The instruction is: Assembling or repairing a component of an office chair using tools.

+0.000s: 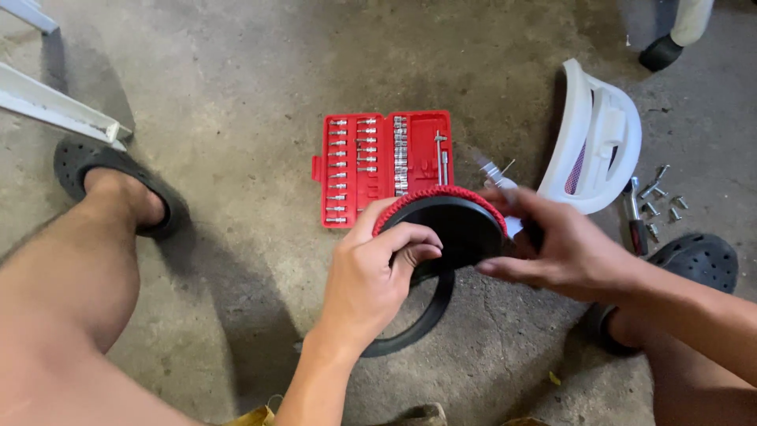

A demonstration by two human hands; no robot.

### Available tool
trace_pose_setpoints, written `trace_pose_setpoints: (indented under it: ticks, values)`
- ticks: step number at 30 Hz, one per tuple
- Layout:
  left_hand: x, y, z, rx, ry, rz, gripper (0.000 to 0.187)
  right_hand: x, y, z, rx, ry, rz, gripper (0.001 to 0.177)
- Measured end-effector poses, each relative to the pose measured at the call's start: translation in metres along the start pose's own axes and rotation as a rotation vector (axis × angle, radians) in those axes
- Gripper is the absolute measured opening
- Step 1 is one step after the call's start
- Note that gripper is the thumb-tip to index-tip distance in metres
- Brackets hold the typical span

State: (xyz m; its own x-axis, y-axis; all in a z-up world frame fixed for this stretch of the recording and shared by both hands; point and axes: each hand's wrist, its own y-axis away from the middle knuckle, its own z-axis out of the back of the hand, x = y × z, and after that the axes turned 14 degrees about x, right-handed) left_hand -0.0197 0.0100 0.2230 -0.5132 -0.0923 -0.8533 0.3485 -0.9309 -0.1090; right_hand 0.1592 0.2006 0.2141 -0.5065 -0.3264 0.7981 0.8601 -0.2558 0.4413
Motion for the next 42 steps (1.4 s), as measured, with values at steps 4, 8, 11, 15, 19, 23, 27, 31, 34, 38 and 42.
trace_pose_setpoints:
  ticks: [4, 8, 11, 15, 19, 23, 27, 31, 34, 38, 42]
  values:
    - [0.001, 0.001, -0.007, 0.016, 0.031, -0.029, 0.012, 0.011, -0.006, -0.005, 0.093, -0.095, 0.035, 0.047]
    - [-0.007, 0.000, -0.010, -0.149, -0.031, -0.099, 0.017, 0.002, -0.003, -0.009, -0.068, -0.003, -0.108, 0.034]
    - [-0.022, 0.000, -0.009, -0.304, -0.400, -0.169, 0.018, 0.002, -0.001, -0.007, -0.110, 0.046, -0.177, 0.034]
    - [-0.026, 0.007, -0.021, -0.178, -0.277, -0.134, 0.018, 0.008, 0.001, -0.004, -0.185, -0.041, -0.114, 0.033]
    - [-0.026, 0.006, -0.034, -0.095, -0.157, -0.057, 0.018, 0.004, 0.001, -0.005, -0.223, -0.073, -0.172, 0.029]
    - [-0.026, 0.005, -0.040, -0.141, -0.142, 0.034, 0.010, -0.006, 0.003, -0.013, -0.260, -0.047, -0.013, 0.026]
    - [-0.021, 0.004, -0.044, -0.120, -0.117, 0.084, 0.010, -0.002, 0.003, -0.019, -0.301, -0.054, 0.049, 0.027]
    - [-0.017, 0.003, -0.048, -0.135, -0.155, 0.110, 0.011, 0.003, 0.004, -0.023, -0.288, -0.016, 0.002, 0.029]
    - [-0.016, 0.003, -0.048, -0.136, -0.184, 0.111, 0.011, 0.002, 0.003, -0.026, -0.280, -0.035, 0.052, 0.028]
    - [-0.016, 0.003, -0.046, -0.113, -0.187, 0.135, 0.011, 0.005, 0.002, -0.028, -0.271, -0.033, -0.003, 0.029]
    - [-0.012, 0.004, -0.046, -0.097, -0.200, 0.125, 0.010, 0.007, 0.002, -0.029, -0.264, -0.040, -0.001, 0.029]
